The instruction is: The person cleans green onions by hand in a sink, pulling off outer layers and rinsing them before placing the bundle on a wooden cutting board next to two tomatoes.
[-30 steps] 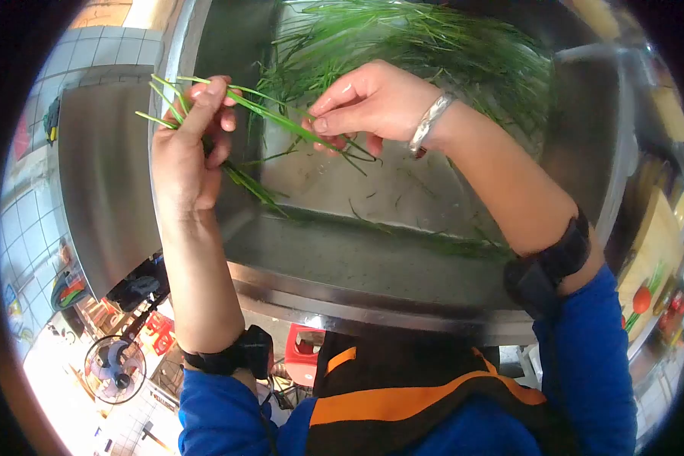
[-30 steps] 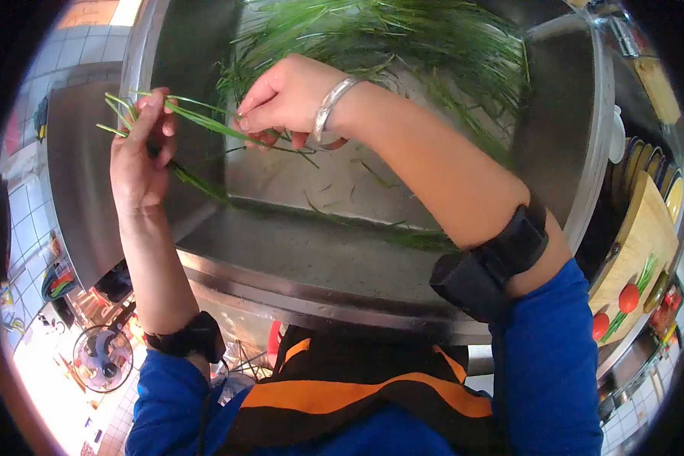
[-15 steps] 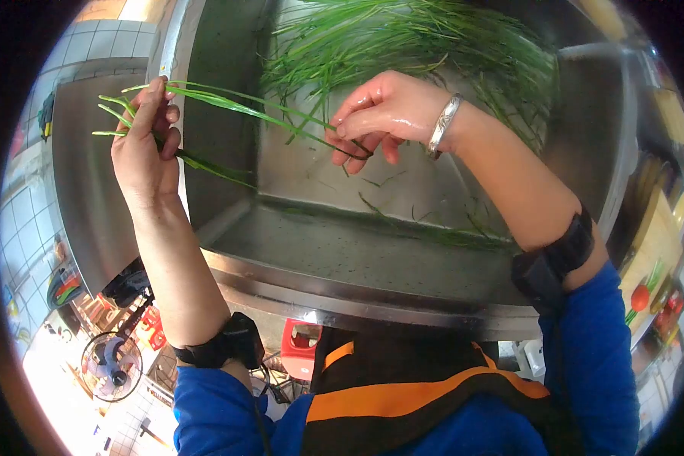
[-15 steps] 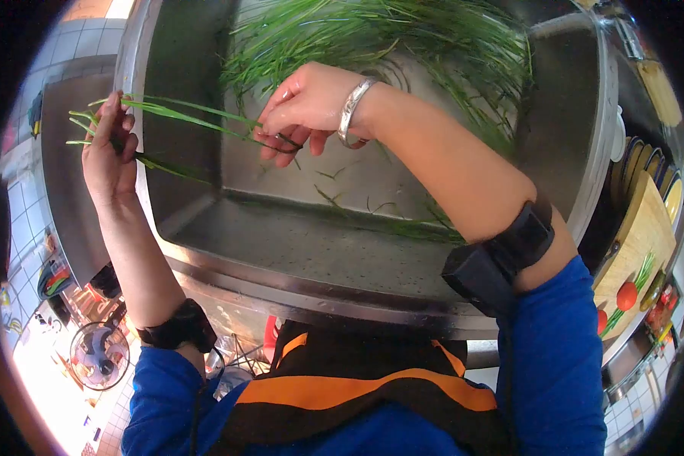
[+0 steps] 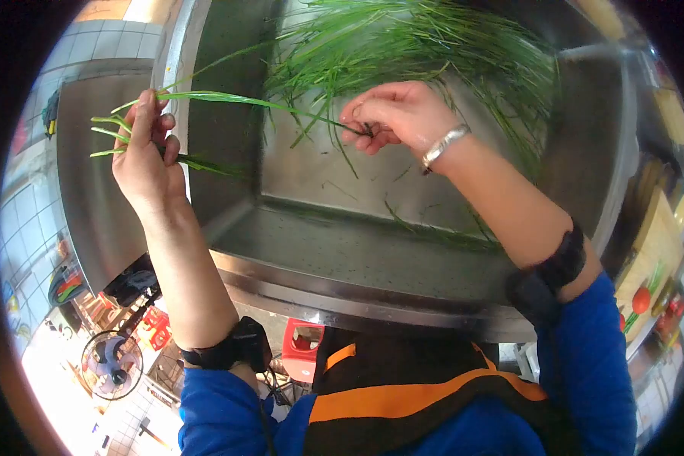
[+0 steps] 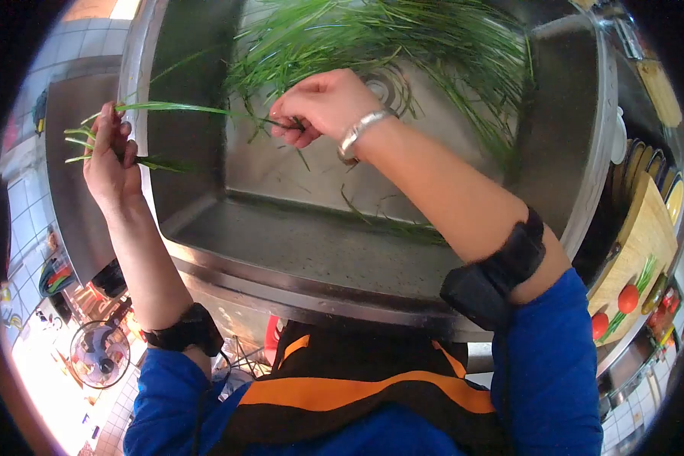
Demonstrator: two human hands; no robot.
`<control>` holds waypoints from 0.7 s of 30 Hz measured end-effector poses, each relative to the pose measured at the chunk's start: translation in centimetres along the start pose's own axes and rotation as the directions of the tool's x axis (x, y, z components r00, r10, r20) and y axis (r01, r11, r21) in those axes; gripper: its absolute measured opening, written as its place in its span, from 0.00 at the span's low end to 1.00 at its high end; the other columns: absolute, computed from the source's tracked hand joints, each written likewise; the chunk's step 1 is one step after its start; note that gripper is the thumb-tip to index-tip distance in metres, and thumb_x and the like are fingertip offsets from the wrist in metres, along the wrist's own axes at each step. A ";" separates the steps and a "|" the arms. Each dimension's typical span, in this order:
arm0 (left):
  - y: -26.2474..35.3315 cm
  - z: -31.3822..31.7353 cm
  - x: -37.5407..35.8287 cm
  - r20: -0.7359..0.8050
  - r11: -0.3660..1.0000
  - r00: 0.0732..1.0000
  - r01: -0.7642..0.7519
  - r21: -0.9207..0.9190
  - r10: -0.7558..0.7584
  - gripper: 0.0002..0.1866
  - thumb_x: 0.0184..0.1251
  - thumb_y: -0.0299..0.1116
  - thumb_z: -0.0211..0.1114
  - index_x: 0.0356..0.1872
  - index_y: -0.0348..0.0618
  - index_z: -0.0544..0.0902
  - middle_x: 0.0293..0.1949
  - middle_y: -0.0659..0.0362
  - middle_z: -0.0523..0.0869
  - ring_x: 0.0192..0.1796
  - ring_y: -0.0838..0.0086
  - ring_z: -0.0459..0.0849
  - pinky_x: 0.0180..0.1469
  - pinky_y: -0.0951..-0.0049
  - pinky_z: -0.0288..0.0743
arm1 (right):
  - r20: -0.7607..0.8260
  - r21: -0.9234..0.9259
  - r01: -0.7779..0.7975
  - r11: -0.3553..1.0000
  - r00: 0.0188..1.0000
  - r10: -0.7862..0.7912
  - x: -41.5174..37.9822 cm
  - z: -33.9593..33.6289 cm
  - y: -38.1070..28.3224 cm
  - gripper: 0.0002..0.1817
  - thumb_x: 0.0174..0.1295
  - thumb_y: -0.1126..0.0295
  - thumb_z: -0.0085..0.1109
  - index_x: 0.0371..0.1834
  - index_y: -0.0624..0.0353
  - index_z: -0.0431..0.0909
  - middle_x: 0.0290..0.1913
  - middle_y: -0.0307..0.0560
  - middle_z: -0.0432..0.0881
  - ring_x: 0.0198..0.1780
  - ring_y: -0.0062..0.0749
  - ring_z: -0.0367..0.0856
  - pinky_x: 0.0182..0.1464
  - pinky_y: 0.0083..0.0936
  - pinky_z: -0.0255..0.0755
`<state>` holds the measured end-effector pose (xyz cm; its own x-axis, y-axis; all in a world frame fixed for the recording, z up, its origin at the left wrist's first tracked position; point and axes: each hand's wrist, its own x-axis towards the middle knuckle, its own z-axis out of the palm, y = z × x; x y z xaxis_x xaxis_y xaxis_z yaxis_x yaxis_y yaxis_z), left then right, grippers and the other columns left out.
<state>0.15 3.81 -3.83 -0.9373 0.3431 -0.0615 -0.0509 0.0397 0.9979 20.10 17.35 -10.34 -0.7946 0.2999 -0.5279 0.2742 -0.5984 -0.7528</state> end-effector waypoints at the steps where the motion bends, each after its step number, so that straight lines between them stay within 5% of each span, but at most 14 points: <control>1: 0.1 0.0 -0.1 -0.004 1.000 1.000 -0.004 0.004 0.004 0.05 0.52 0.29 0.61 0.28 0.39 0.76 0.24 0.58 0.79 0.21 0.84 0.73 0.14 0.90 0.52 | 0.006 0.002 0.001 1.000 1.000 -0.001 -0.2 0.0 0.1 0.08 0.49 0.72 0.51 0.30 0.67 0.75 0.26 0.45 0.78 0.24 0.21 0.75 0.27 0.15 0.71; 4: 0.4 0.6 -0.6 -0.042 0.998 0.999 0.027 0.058 -0.025 0.05 0.51 0.29 0.61 0.27 0.40 0.76 0.24 0.59 0.79 0.21 0.84 0.73 0.14 0.90 0.52 | 0.128 -0.261 0.165 0.951 0.983 -0.135 -0.9 0.0 -0.1 0.08 0.53 0.70 0.54 0.32 0.61 0.78 0.27 0.39 0.78 0.26 0.17 0.74 0.30 0.13 0.69; 14: 0.2 1.3 -1.3 0.035 1.000 0.999 0.017 0.006 -0.018 0.04 0.52 0.28 0.60 0.27 0.39 0.76 0.23 0.59 0.78 0.20 0.84 0.72 0.13 0.89 0.50 | 0.177 -0.557 0.416 0.719 0.905 -0.387 -1.0 0.2 0.8 0.06 0.50 0.73 0.54 0.28 0.65 0.77 0.24 0.41 0.79 0.24 0.14 0.71 0.27 0.13 0.66; 17: -0.4 1.4 -2.2 0.032 0.999 0.999 0.004 0.039 -0.005 0.07 0.53 0.30 0.60 0.31 0.38 0.76 0.26 0.61 0.78 0.24 0.83 0.72 0.14 0.89 0.50 | -0.030 -0.475 0.348 0.809 0.912 -0.410 -0.4 0.0 1.6 0.09 0.43 0.66 0.54 0.19 0.62 0.77 0.18 0.43 0.77 0.20 0.22 0.72 0.25 0.20 0.65; 19: -0.2 1.5 -2.6 0.028 0.999 1.000 0.006 0.037 -0.007 0.07 0.54 0.30 0.58 0.31 0.38 0.75 0.28 0.60 0.77 0.25 0.83 0.72 0.14 0.89 0.50 | -0.346 -0.199 0.086 0.976 0.926 -0.152 -0.3 -0.1 1.5 0.08 0.41 0.67 0.54 0.16 0.61 0.76 0.16 0.44 0.75 0.18 0.22 0.69 0.24 0.21 0.64; 21: 0.3 1.3 -2.6 -0.052 0.992 0.997 -0.063 -0.108 0.057 0.04 0.54 0.27 0.59 0.28 0.39 0.75 0.23 0.59 0.78 0.20 0.83 0.72 0.12 0.89 0.50 | -0.362 -0.194 0.070 0.978 0.922 -0.138 -0.3 -1.8 2.7 0.07 0.40 0.68 0.54 0.18 0.60 0.77 0.16 0.42 0.75 0.18 0.24 0.69 0.24 0.22 0.64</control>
<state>3.05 4.13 -3.44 -0.9553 0.2955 -0.0029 -0.0290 -0.0839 0.9961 22.06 17.01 -12.92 -0.5744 0.6278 -0.5254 0.3181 -0.4202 -0.8499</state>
